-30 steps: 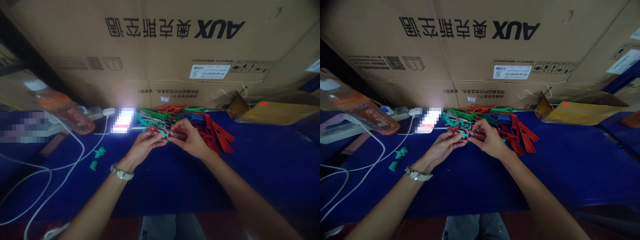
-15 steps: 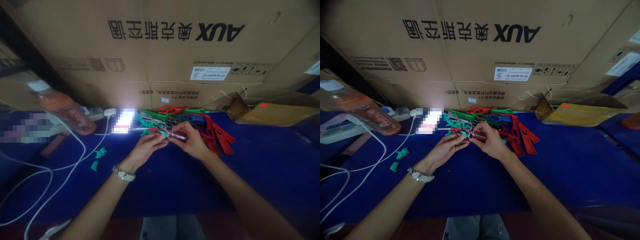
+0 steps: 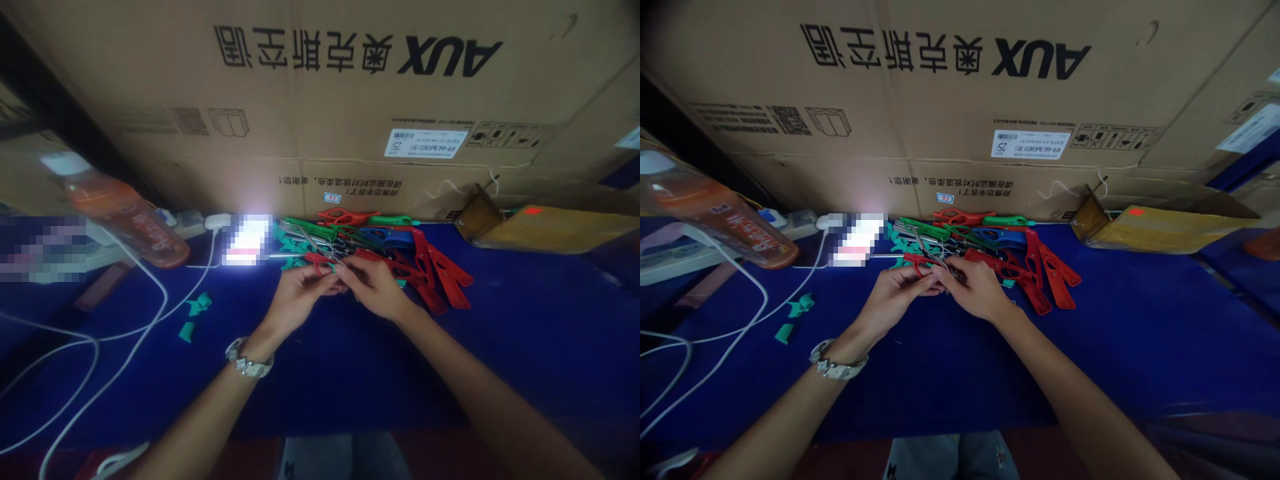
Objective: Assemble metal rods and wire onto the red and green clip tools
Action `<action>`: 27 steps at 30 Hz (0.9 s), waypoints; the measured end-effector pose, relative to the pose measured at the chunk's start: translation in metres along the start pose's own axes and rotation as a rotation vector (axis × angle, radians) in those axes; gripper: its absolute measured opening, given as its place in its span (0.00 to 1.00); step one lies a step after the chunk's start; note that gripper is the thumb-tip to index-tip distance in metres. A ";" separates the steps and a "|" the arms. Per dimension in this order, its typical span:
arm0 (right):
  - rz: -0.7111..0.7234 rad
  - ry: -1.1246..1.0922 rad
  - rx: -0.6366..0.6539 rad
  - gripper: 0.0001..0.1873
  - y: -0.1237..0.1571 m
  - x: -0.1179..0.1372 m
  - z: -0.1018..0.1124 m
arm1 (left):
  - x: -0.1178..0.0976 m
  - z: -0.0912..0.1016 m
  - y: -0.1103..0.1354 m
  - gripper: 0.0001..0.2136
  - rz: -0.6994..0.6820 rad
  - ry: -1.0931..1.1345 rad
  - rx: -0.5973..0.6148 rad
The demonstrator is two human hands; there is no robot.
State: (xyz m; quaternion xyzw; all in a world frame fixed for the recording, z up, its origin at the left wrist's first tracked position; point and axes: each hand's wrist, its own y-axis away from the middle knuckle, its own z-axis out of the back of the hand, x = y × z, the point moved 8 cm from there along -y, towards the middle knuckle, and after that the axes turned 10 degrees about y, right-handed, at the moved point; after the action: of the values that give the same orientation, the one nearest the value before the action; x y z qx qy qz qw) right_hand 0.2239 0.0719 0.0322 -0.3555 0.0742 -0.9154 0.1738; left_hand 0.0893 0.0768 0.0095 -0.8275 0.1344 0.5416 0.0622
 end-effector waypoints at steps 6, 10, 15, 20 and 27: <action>-0.037 -0.213 0.072 0.24 -0.003 -0.003 -0.007 | 0.005 -0.002 0.001 0.10 0.030 0.005 -0.006; -0.078 -0.381 0.135 0.24 -0.005 -0.003 -0.011 | 0.004 -0.004 0.002 0.09 0.020 -0.013 -0.006; -0.089 -0.381 0.111 0.25 -0.007 -0.001 -0.008 | 0.000 -0.002 0.000 0.10 -0.039 0.023 -0.056; -0.064 -0.326 0.128 0.23 -0.004 0.004 -0.012 | -0.006 0.010 -0.003 0.14 -0.149 -0.013 -0.207; -0.128 0.049 -0.021 0.15 -0.001 0.006 -0.003 | -0.001 0.010 -0.005 0.13 -0.120 0.060 -0.171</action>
State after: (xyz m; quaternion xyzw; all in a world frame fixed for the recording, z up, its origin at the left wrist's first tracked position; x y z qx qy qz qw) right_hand 0.2177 0.0706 0.0344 -0.3389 0.0651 -0.9322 0.1091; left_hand 0.0814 0.0839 0.0055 -0.8522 0.0397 0.5214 0.0194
